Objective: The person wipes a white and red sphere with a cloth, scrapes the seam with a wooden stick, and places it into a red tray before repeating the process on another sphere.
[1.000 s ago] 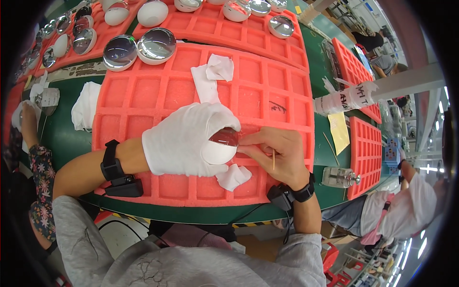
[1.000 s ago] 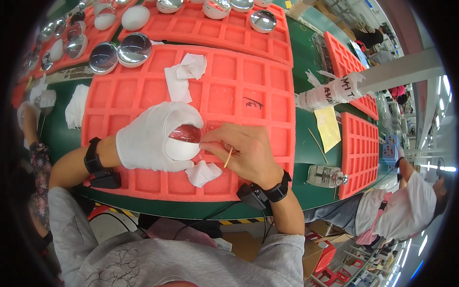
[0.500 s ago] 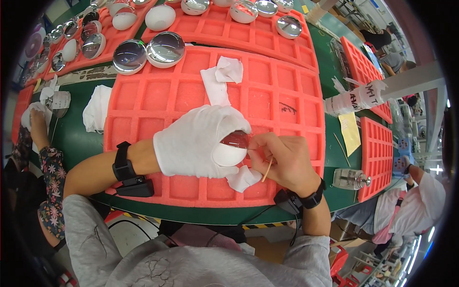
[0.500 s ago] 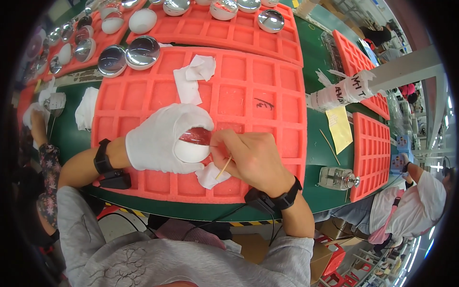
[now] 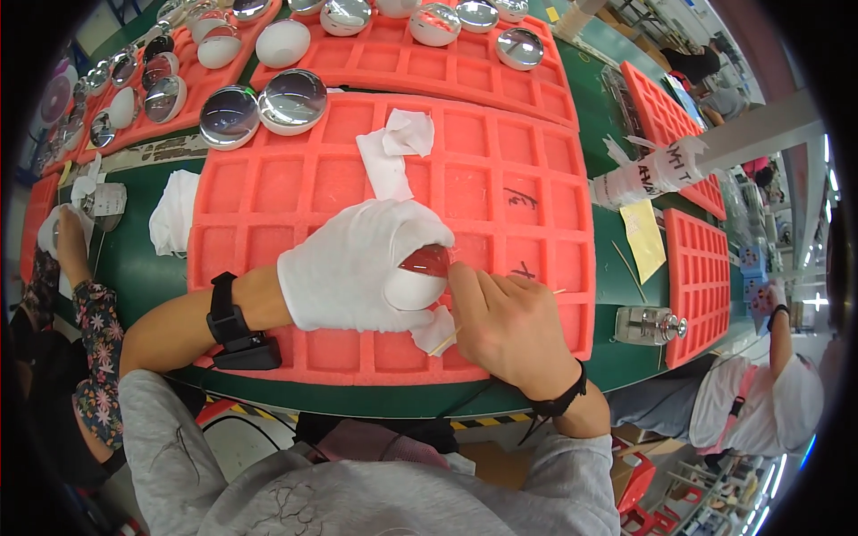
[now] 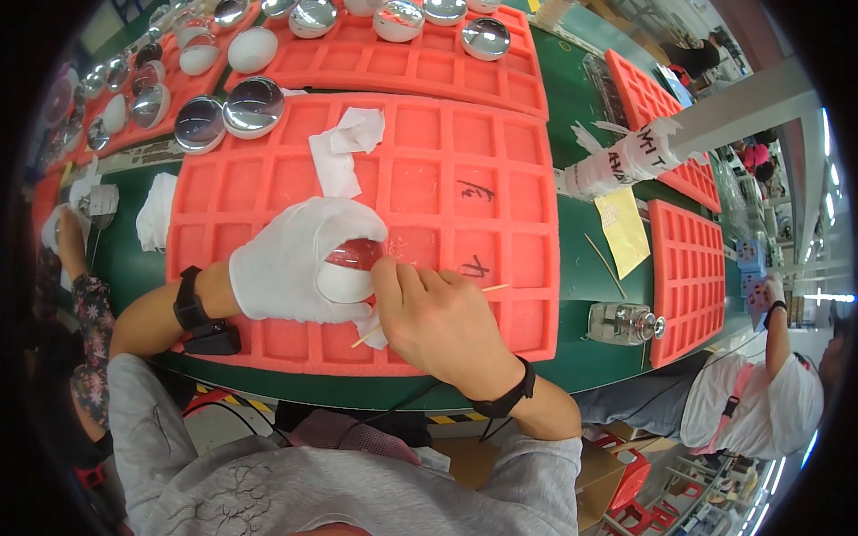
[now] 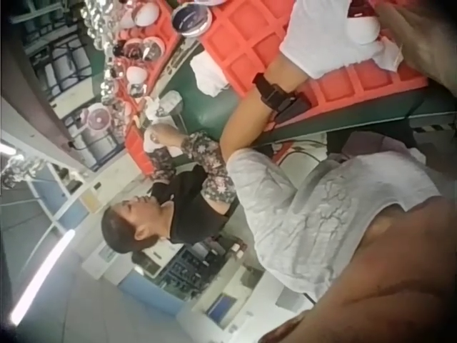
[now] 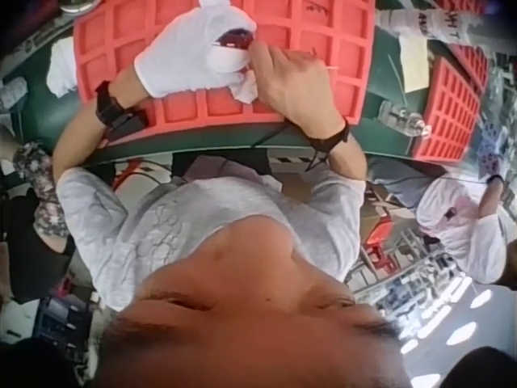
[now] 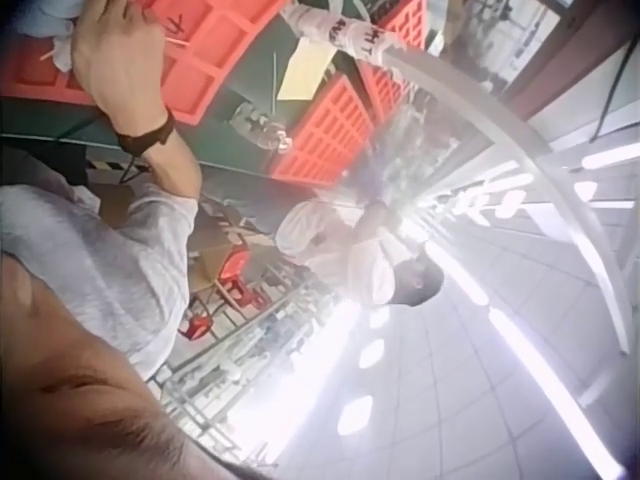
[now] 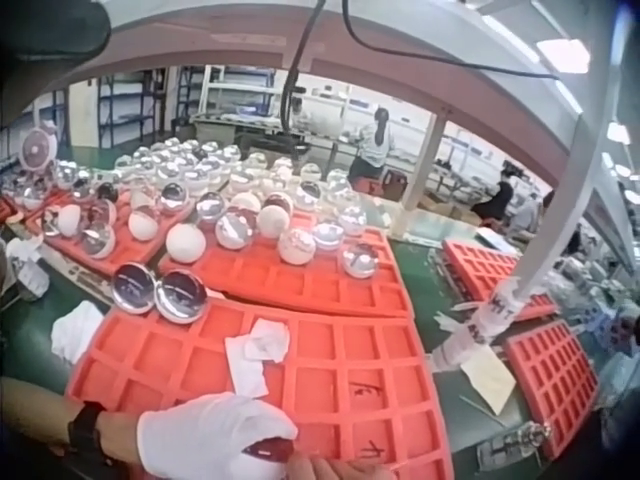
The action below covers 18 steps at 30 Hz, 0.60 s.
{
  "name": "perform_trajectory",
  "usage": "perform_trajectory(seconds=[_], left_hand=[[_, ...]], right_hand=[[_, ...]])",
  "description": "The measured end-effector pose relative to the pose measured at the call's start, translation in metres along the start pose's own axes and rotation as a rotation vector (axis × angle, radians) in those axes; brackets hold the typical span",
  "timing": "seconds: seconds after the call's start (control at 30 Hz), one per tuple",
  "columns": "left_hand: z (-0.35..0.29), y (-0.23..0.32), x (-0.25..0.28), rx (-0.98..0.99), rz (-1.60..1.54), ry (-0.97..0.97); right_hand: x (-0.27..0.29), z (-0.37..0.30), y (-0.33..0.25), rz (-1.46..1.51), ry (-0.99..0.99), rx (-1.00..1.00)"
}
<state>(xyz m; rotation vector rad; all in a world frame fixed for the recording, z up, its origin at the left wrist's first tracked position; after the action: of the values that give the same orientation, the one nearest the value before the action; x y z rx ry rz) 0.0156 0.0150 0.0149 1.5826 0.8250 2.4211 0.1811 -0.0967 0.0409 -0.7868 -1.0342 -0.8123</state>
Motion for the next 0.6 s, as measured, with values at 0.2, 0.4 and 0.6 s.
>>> perform_trajectory(seconds=[0.2,0.4,0.6], left_hand=[[0.003,0.003,0.002,-0.001,-0.036,0.000],[0.001,0.007,-0.003,-0.043,0.014,0.037],[0.002,0.011,-0.003,-0.066,0.098,0.006]], right_hand=[[0.001,0.004,0.008,0.082,0.033,-0.066],[-0.002,0.008,0.020,0.256,0.119,-0.045],[-0.011,0.011,0.033,0.486,0.130,-0.055]])
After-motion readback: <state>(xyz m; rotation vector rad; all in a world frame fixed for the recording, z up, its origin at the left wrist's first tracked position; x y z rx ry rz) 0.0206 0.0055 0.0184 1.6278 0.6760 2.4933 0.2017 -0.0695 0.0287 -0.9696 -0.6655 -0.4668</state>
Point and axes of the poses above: each hand's wrist, its own z-axis towards the middle knuckle, its own x-axis out of the back of the hand, y = z × x, the point moved 2 cm from there along z, towards the middle knuckle, and after that the axes turned 9 degrees about z, right-handed, at the moved point
